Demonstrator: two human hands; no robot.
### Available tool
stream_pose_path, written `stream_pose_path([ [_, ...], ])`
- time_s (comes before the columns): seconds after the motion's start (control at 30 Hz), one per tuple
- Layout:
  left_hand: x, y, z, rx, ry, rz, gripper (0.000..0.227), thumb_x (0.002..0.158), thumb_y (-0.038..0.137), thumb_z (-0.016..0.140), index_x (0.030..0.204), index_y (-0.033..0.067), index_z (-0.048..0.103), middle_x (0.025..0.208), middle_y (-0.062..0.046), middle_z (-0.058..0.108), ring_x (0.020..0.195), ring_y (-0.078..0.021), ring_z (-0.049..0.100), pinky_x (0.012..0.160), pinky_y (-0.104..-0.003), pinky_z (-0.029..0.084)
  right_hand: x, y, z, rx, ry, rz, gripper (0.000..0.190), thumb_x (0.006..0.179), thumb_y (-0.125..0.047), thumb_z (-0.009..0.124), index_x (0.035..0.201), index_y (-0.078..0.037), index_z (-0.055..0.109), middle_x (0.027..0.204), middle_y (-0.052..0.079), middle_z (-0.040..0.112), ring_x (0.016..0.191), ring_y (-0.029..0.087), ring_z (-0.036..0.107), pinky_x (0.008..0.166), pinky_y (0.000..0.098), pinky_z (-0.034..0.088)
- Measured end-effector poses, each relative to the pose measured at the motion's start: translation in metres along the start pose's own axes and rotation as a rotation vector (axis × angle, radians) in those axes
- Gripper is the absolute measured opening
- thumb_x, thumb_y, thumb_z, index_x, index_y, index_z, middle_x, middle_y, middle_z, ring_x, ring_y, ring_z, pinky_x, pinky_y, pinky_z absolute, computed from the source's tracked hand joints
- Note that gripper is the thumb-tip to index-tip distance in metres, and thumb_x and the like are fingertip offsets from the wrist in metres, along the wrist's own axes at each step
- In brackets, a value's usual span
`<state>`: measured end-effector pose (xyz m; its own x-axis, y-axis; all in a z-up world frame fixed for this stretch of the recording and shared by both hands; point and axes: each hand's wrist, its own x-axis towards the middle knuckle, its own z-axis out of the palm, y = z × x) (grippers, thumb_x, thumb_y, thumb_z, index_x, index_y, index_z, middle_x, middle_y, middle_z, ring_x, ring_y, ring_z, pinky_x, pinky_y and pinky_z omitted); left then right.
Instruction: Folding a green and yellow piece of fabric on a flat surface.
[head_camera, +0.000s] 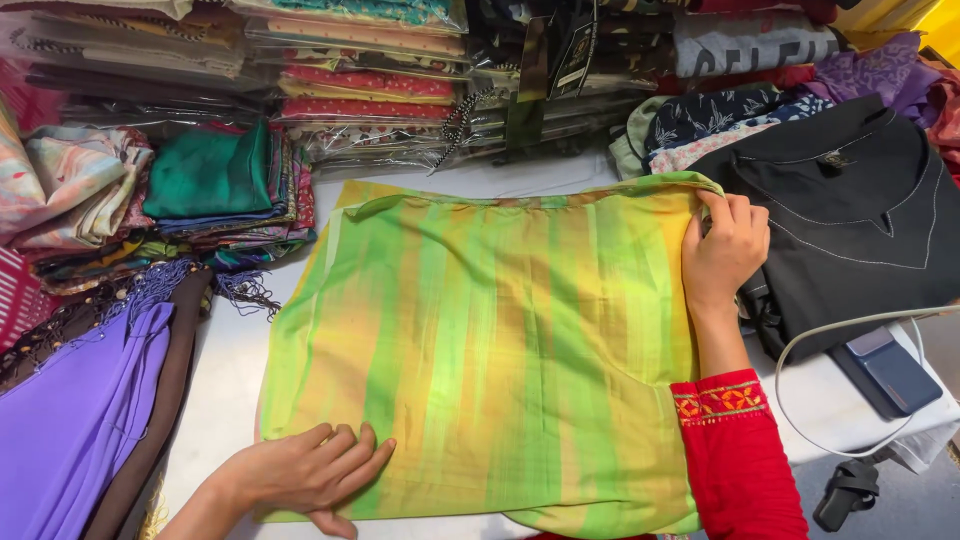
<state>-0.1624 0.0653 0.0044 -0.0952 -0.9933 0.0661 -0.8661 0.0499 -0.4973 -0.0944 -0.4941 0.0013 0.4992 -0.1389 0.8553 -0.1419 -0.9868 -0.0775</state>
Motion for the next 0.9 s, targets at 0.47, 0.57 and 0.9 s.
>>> stream_pose_path([
  [0.47,-0.068,0.067,-0.025,0.202,-0.354,-0.162,0.063,0.086,0.008,0.059,0.146,-0.0086,0.052,0.120,-0.020,0.065,0.092,-0.0246,0.067,0.079,-0.039,0.055,0.000,0.001,0.001,0.086,0.059,0.039,0.018,0.094,-0.004,0.077,0.110,-0.011,0.074,0.110,0.002,0.067,0.103,0.026,0.060,0.091,0.0391,0.049],
  [0.57,-0.046,0.055,-0.034,-0.083,-0.112,-0.687,0.066,0.084,0.046,0.054,0.138,0.0081,0.053,0.133,-0.013,0.059,0.098,-0.0283,0.067,0.082,-0.040,0.054,0.013,-0.002,0.001,0.041,0.010,0.014,0.025,0.087,-0.004,0.077,0.111,-0.012,0.077,0.104,0.001,0.067,0.096,0.025,0.060,0.082,0.0394,0.048],
  [0.9,-0.033,0.048,-0.031,-0.614,-0.402,-1.626,0.044,0.087,0.049,0.070,0.126,0.0281,0.069,0.126,0.002,0.064,0.099,-0.0185,0.069,0.086,-0.035,0.057,0.029,-0.006,-0.011,0.355,-0.056,0.293,0.015,0.095,-0.012,0.079,0.110,-0.012,0.079,0.103,0.005,0.071,0.079,0.024,0.070,0.071,0.0387,0.054],
])
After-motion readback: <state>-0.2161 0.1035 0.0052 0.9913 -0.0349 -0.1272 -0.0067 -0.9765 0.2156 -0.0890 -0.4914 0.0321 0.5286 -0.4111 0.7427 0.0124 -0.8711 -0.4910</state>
